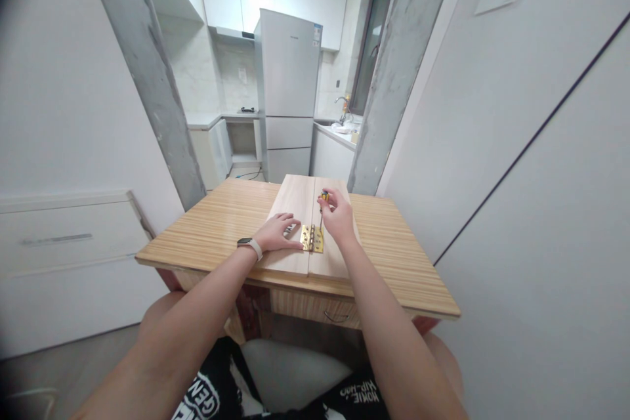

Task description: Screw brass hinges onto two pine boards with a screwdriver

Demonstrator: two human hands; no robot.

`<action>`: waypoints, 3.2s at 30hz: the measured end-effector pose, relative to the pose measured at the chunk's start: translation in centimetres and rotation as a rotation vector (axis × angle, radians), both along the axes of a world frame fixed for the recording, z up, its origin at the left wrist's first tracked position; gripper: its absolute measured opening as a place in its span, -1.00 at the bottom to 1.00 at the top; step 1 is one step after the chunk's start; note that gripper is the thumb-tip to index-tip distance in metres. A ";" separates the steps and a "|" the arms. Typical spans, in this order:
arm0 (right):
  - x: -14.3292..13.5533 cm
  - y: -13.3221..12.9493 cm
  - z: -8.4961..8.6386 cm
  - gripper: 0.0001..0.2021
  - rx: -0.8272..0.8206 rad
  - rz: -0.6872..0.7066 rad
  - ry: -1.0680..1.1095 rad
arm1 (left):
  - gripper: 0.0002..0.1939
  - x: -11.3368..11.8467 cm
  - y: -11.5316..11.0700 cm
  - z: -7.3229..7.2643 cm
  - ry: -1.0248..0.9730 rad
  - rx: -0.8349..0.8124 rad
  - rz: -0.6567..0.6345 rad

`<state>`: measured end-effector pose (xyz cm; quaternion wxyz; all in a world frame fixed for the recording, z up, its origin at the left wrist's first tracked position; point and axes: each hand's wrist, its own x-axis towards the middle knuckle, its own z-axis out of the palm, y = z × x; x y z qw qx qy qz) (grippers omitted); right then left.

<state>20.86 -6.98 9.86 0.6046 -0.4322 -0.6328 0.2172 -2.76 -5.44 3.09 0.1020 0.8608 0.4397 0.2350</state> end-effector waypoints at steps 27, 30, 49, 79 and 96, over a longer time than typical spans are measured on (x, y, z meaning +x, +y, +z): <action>1.1 0.4 1.4 -0.66 -0.094 0.117 0.036 | -0.02 -0.1 0.2 -0.2 0.010 0.007 -0.009; 0.9 0.3 1.2 -0.68 -0.076 0.057 0.030 | -0.02 -0.1 0.2 -0.3 0.007 0.005 -0.003; -1.2 -0.7 0.5 -0.65 0.065 -0.383 -0.194 | -0.05 -0.2 0.5 -0.7 -0.050 0.008 -0.030; 0.5 0.2 0.1 -0.62 -0.001 -0.187 -0.066 | -0.90 -3.5 1.5 -0.1 -0.235 -0.121 -0.011; 0.4 -0.6 0.5 -0.61 -0.001 -0.171 -0.042 | -0.85 0.6 -0.2 1.9 -0.290 -0.030 -0.051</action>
